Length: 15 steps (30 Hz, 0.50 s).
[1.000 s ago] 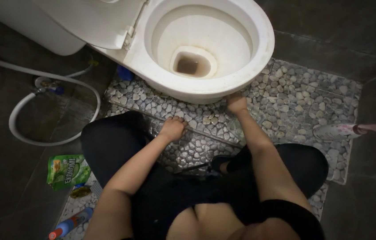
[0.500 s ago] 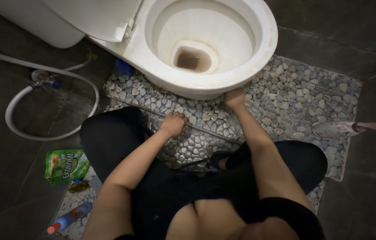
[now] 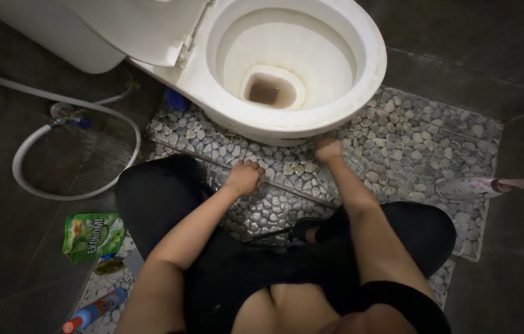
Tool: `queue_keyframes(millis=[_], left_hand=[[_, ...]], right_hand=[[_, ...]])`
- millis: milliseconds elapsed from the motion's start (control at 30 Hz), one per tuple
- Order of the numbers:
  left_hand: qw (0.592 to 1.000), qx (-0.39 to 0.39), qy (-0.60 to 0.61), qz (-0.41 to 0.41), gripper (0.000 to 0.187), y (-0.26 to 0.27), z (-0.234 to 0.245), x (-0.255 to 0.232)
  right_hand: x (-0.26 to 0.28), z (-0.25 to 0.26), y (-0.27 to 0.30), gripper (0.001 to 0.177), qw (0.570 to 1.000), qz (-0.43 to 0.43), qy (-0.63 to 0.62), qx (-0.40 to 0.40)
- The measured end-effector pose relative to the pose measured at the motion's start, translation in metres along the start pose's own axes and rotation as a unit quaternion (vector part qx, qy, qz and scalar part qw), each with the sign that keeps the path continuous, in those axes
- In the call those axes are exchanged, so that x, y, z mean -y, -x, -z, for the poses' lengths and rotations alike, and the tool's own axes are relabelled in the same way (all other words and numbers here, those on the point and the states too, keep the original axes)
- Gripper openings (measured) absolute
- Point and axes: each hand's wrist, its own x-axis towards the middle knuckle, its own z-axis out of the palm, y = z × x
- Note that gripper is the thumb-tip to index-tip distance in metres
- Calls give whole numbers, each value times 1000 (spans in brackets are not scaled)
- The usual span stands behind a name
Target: The person sits on the bathroom floor and scrubs the base and exterior of the toilet with a toothbrush. They then close the lid and scrub the top of the toilet seat and lid with the same toothbrush.
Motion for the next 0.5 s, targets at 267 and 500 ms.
queue_keyframes(millis=[267,500], left_hand=[[1000,-6,0,23,30,-1,4,1],[999,12,6,33,30,-3,3,-2]], right_hand=[[-14,1,-7,25,1000,-14,-9,1],[-16,-7,7,31,996,-25,33,82]])
